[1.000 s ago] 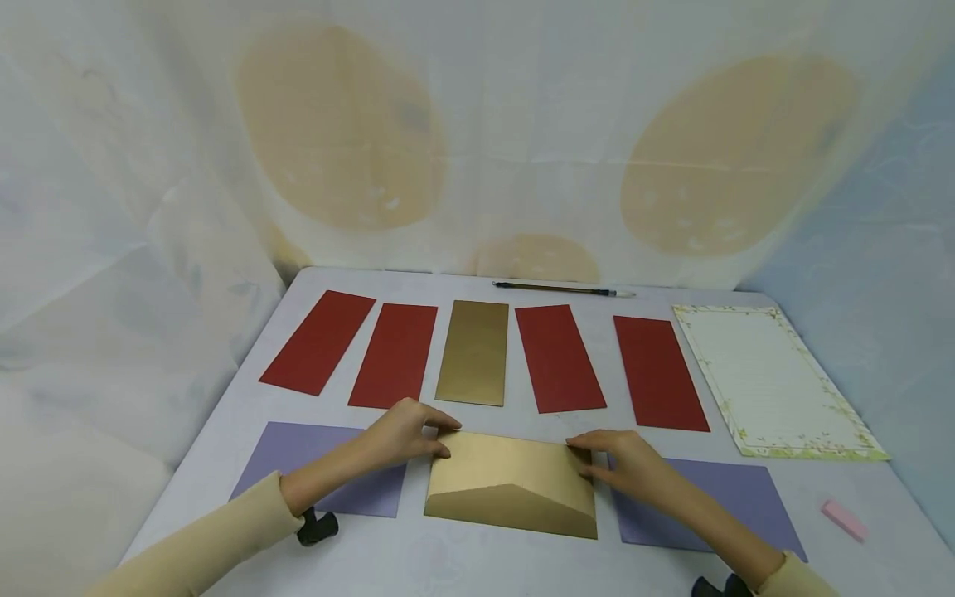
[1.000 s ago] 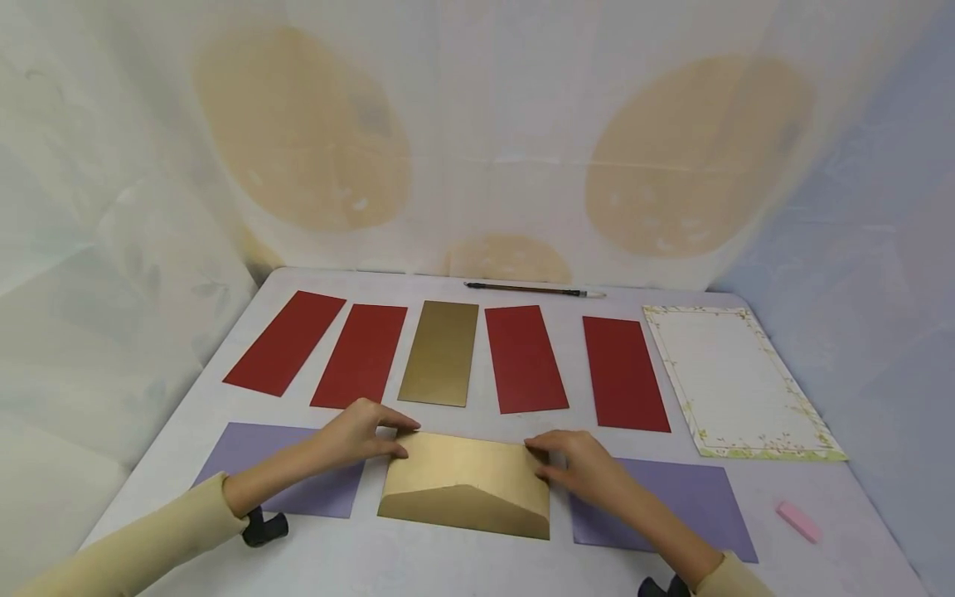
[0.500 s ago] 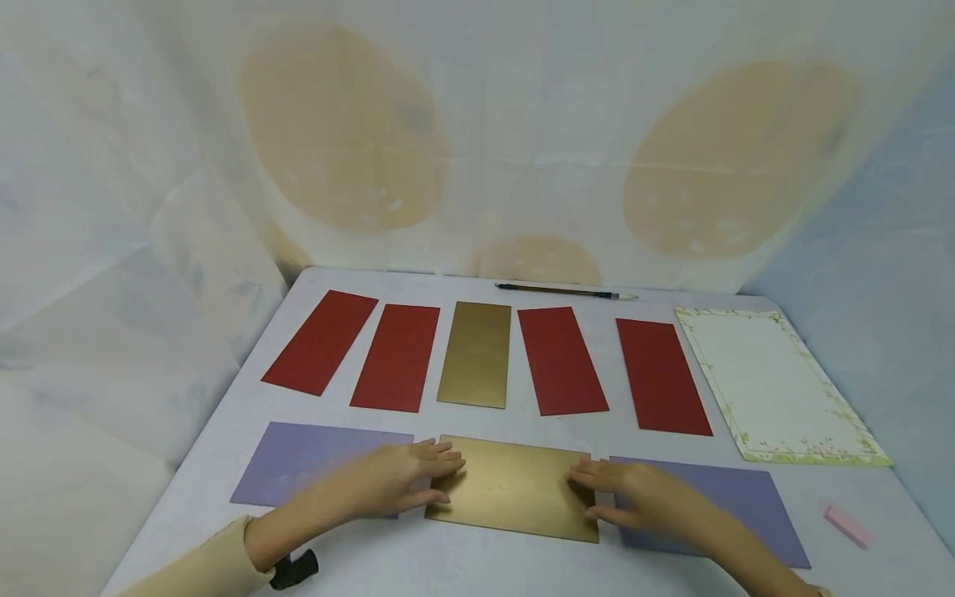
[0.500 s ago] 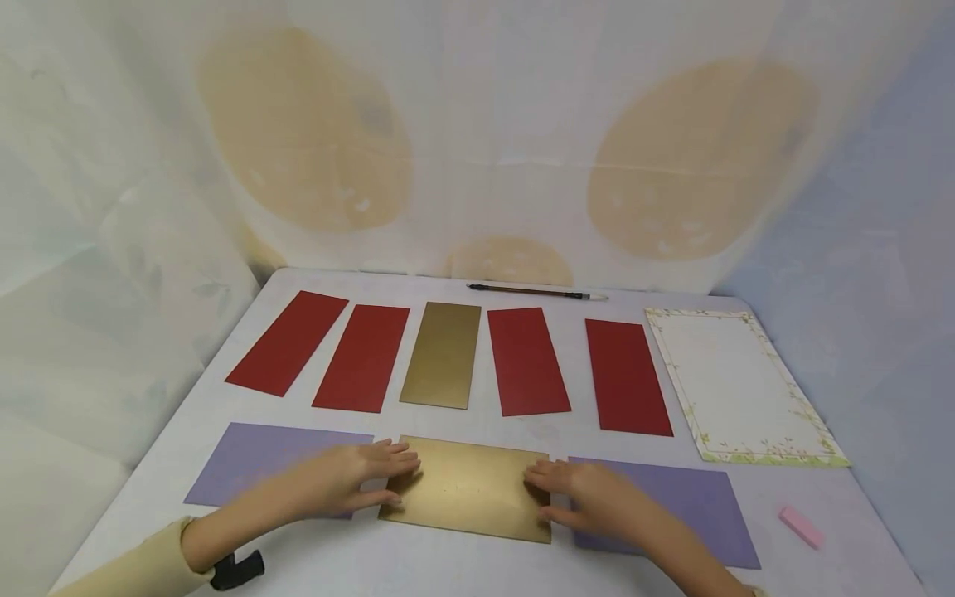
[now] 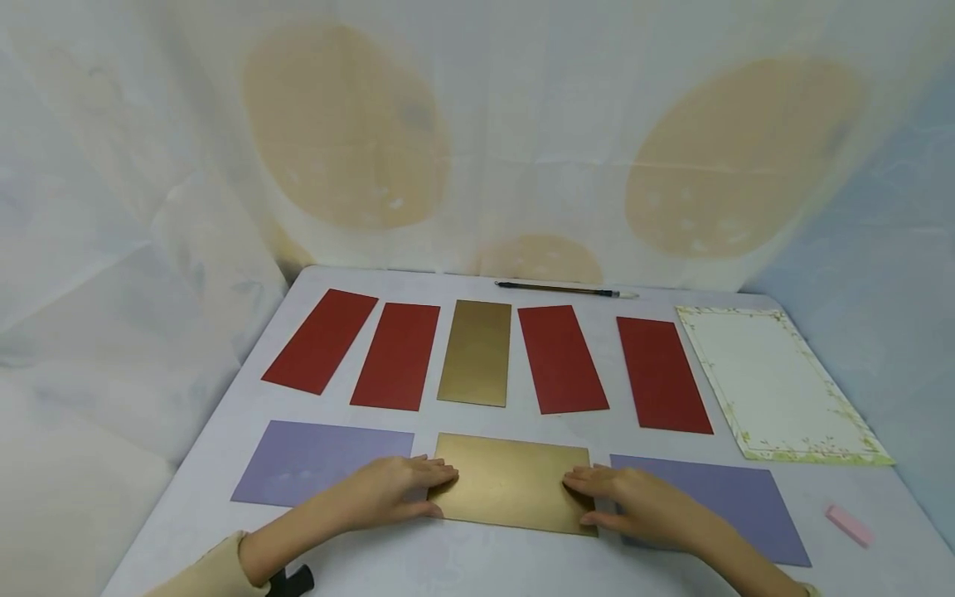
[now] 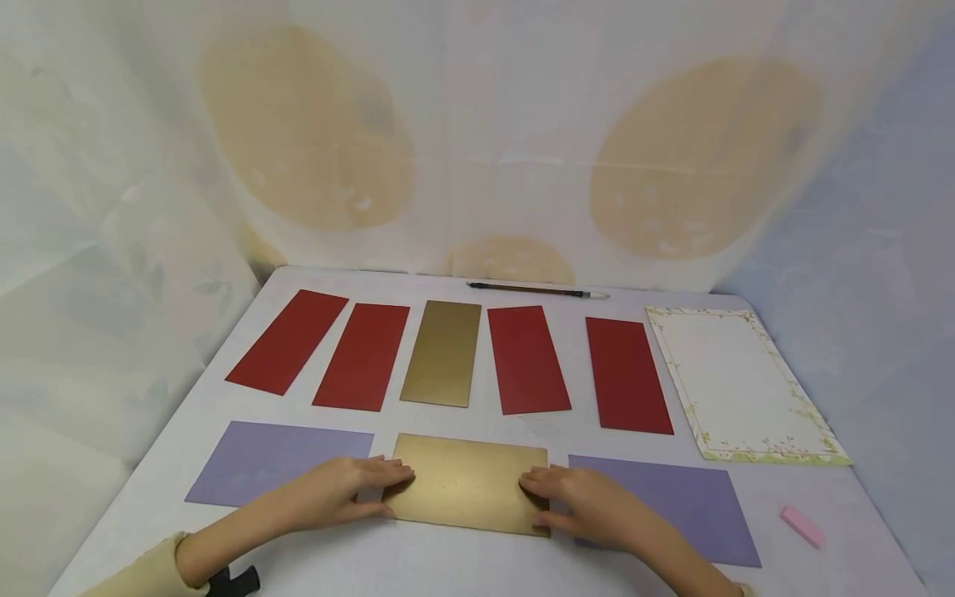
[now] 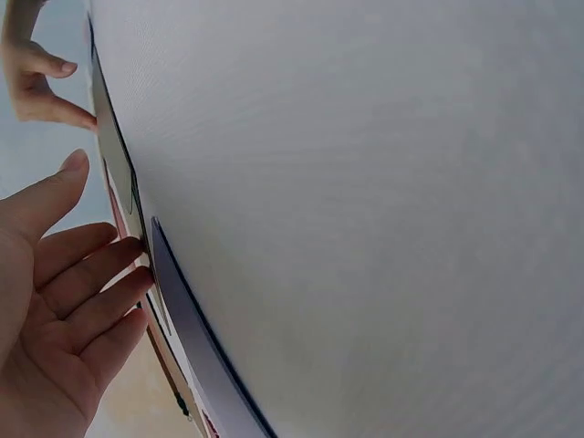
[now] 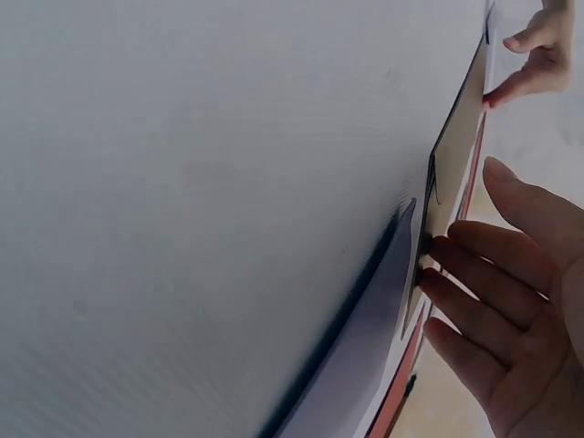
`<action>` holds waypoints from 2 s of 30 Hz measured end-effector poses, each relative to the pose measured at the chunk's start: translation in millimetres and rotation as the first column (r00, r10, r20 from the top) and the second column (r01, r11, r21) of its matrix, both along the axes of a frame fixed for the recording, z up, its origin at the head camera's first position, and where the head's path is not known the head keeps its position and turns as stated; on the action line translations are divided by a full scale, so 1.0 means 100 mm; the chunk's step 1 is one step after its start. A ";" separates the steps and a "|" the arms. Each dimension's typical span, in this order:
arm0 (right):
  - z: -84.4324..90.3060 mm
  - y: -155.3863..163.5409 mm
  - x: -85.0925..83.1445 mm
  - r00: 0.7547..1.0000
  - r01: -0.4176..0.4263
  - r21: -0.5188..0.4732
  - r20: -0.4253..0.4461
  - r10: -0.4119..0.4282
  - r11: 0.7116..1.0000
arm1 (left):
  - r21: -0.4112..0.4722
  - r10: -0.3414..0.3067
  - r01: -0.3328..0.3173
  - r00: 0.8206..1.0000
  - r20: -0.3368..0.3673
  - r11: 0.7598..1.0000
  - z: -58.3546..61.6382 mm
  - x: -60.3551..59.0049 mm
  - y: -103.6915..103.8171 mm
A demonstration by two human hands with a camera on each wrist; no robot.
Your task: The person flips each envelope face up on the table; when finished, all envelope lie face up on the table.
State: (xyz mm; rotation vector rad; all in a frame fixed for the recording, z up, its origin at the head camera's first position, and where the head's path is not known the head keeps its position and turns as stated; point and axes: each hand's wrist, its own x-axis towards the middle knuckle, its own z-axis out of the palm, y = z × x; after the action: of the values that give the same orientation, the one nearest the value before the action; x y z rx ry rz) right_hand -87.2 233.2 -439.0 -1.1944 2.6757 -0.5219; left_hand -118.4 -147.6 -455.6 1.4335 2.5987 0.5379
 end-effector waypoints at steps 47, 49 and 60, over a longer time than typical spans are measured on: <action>0.17 1.02 0.12 0.959 0.267 -0.167 -0.049 -0.278 0.949 | 0.223 -0.358 0.332 0.929 0.090 0.916 0.05 -0.18 0.97; 0.16 1.11 0.16 0.943 0.322 -0.143 -0.042 -0.331 0.936 | 0.206 -0.390 0.366 0.916 0.093 0.908 0.05 -0.15 1.15; 0.04 1.50 0.25 0.874 0.485 -0.079 0.010 -0.486 0.871 | 0.093 -0.418 0.416 0.908 0.009 0.905 0.09 -0.07 1.79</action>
State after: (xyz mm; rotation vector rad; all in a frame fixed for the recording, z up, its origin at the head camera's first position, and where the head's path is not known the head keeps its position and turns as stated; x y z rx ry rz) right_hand -62.4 382.8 -434.8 -0.5171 2.9871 -0.6942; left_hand -125.7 31.1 -447.1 1.9229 2.1672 0.6102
